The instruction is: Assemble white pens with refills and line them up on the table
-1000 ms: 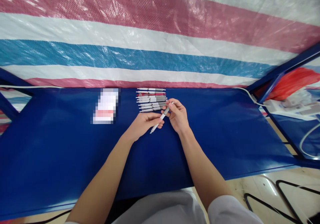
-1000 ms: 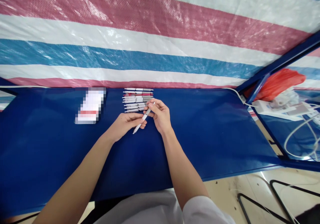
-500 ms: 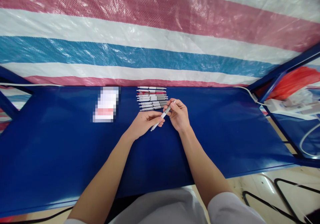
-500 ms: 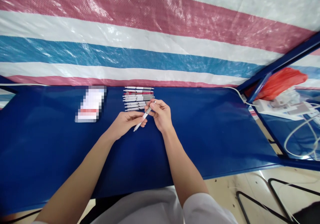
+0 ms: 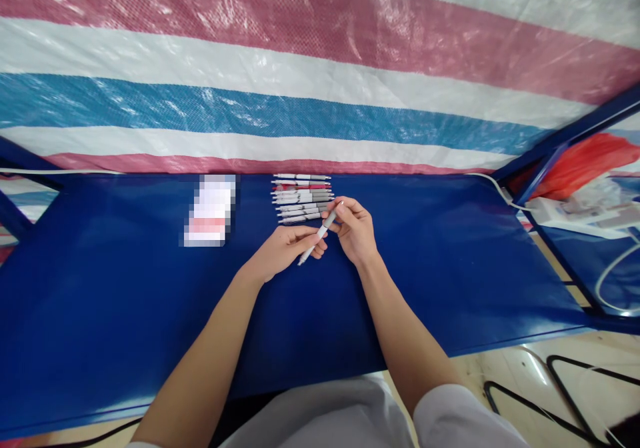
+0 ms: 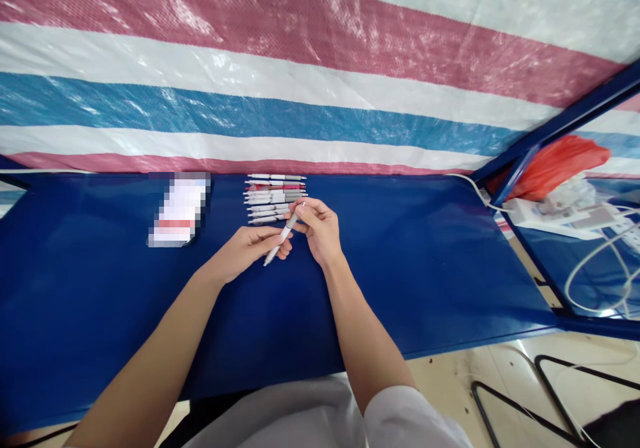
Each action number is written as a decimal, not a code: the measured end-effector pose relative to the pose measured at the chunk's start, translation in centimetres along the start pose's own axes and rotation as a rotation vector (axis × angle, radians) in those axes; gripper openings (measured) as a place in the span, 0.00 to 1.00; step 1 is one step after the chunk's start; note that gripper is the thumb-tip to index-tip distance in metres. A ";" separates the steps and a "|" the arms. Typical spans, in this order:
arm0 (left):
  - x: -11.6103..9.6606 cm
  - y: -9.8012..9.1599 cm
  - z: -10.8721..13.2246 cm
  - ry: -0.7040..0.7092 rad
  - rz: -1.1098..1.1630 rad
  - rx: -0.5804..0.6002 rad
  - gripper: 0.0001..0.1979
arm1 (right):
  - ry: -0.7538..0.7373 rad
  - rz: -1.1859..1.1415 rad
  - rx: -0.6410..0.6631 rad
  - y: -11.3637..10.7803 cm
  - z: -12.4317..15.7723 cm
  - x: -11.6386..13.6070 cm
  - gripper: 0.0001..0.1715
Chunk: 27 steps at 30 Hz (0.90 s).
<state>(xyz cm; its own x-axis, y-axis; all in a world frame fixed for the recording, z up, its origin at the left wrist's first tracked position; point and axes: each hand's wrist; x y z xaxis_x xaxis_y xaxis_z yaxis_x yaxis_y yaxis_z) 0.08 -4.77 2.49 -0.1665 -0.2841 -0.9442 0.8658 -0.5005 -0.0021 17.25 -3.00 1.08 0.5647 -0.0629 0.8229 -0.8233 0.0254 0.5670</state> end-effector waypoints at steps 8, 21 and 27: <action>-0.5 0.0 0.5 -0.062 0.087 0.103 0.17 | 0.009 -0.050 0.031 -0.2 0.2 0.1 0.13; 0.7 0.8 -0.4 0.117 -0.182 -0.197 0.13 | -0.037 -0.005 -0.088 -0.3 -0.2 -0.2 0.15; -0.5 0.5 0.3 0.035 -0.025 0.003 0.14 | 0.011 -0.040 0.058 -0.4 0.2 0.2 0.15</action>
<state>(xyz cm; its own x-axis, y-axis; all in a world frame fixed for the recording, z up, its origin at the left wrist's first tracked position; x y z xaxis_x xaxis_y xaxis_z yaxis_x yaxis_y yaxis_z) 0.50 -5.11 3.10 -0.1719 -0.2428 -0.9547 0.8599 -0.5099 -0.0251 17.65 -3.24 1.03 0.5976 -0.0516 0.8001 -0.8018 -0.0343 0.5967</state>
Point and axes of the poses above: each hand's wrist, its own z-axis away from the middle knuckle, its own y-axis out of the palm, x = y × z, and after that the axes turned 7 degrees about -y, right-handed
